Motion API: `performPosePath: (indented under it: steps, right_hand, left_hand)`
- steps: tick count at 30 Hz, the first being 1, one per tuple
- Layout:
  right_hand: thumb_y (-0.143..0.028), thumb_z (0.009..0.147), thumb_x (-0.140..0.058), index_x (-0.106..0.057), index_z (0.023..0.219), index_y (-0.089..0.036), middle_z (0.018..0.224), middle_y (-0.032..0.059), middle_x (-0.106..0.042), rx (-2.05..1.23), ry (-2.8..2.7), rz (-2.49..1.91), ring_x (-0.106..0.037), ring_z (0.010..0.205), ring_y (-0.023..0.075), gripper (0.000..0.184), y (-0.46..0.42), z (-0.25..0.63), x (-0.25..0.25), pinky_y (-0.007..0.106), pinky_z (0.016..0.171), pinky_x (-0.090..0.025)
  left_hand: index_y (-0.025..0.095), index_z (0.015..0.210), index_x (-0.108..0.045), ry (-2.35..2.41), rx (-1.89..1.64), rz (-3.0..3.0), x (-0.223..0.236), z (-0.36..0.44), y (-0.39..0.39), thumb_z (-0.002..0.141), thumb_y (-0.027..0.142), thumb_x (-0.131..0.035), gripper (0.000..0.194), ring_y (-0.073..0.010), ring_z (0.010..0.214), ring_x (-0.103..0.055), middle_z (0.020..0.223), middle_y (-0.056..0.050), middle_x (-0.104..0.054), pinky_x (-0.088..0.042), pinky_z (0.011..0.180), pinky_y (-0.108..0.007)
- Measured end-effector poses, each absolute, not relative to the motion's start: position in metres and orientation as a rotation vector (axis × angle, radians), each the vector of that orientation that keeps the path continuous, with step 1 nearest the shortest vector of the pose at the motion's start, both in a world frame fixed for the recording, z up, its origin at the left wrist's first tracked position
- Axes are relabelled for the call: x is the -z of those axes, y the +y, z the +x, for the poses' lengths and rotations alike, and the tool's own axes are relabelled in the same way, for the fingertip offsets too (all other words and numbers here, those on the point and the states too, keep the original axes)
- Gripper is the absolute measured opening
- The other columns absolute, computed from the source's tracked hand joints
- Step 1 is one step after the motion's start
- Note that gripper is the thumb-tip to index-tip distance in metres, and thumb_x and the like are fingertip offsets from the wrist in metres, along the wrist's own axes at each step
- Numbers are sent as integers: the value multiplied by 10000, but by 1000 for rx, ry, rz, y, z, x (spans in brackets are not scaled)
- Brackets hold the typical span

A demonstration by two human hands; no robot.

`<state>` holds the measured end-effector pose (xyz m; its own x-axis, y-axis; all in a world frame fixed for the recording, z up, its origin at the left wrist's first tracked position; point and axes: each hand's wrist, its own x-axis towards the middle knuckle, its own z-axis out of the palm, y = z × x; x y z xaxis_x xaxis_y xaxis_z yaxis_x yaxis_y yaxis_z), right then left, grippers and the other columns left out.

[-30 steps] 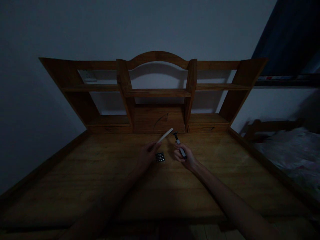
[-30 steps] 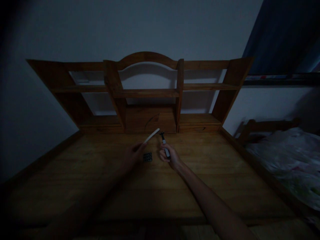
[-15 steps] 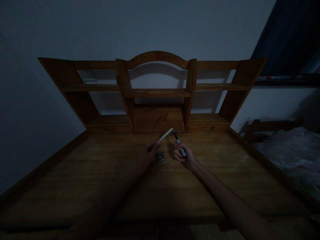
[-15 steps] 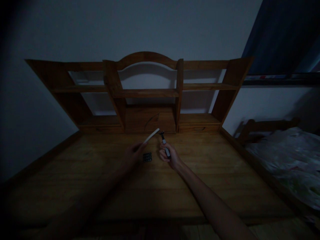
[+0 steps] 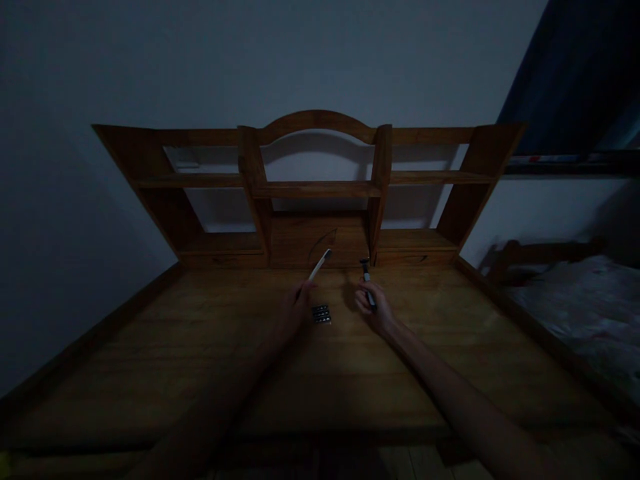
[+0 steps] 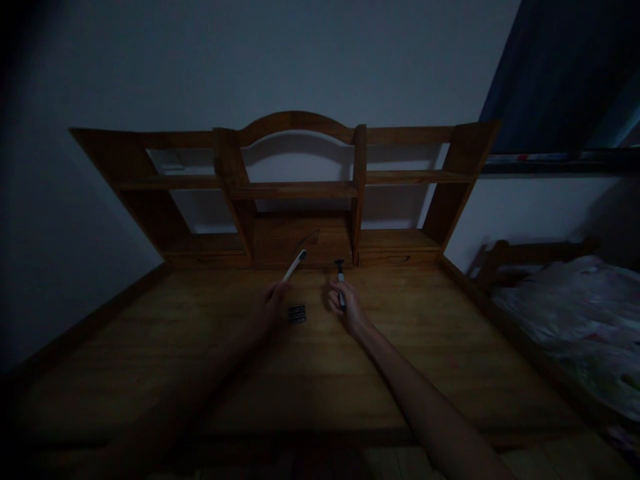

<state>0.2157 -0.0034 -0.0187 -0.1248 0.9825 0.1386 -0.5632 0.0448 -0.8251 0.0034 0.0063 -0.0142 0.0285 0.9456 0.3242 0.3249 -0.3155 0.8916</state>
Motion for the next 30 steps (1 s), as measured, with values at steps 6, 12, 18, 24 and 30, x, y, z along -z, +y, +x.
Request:
performPosePath:
  steps: [6,12,18,24,30]
  right_hand:
    - [-340,790,-573,-327,567,-211,385,-106,-239,-1672,-1043,-626,-141,312,48,356,-5,213,21,205,324,-40]
    - [-338,814,-537,-332,580,-208,398,-103,-235,-1739,-1038,-536,-137,335,53,337,-13,209,17,196,333,-92]
    - [-337,795,-552,-340,594,-211,407,-106,-227,-1814,-975,-512,-119,344,57,318,-15,211,11,178,313,-130]
    - [-343,797,-549,-362,601,-208,410,-104,-229,-1847,-989,-532,-110,351,57,302,-14,212,11,166,301,-121]
    - [-297,766,-591,-397,616,-203,397,-108,-279,-1640,-1046,-648,-171,316,49,263,-9,208,22,170,301,-109]
  left_hand:
    - [211,1093,-633,1139,-1260,1997,14,14,3,906,457,-404,385,-169,896,-618,999,-35,-679,-465,804,-276]
    - [228,1135,-632,1106,-1212,2087,19,19,9,882,429,-464,364,-200,1026,-607,1125,-34,-665,-442,922,-327]
    - [206,1155,-621,1150,-1315,1945,14,15,6,863,425,-494,387,-210,1046,-598,1144,-45,-657,-437,933,-343]
    - [219,1148,-624,1159,-1269,1918,13,17,3,865,412,-492,367,-210,1077,-578,1151,-39,-652,-406,969,-353]
    - [197,1177,-599,1190,-1355,1834,14,11,4,889,429,-448,400,-198,1036,-591,1134,-47,-655,-431,925,-333]
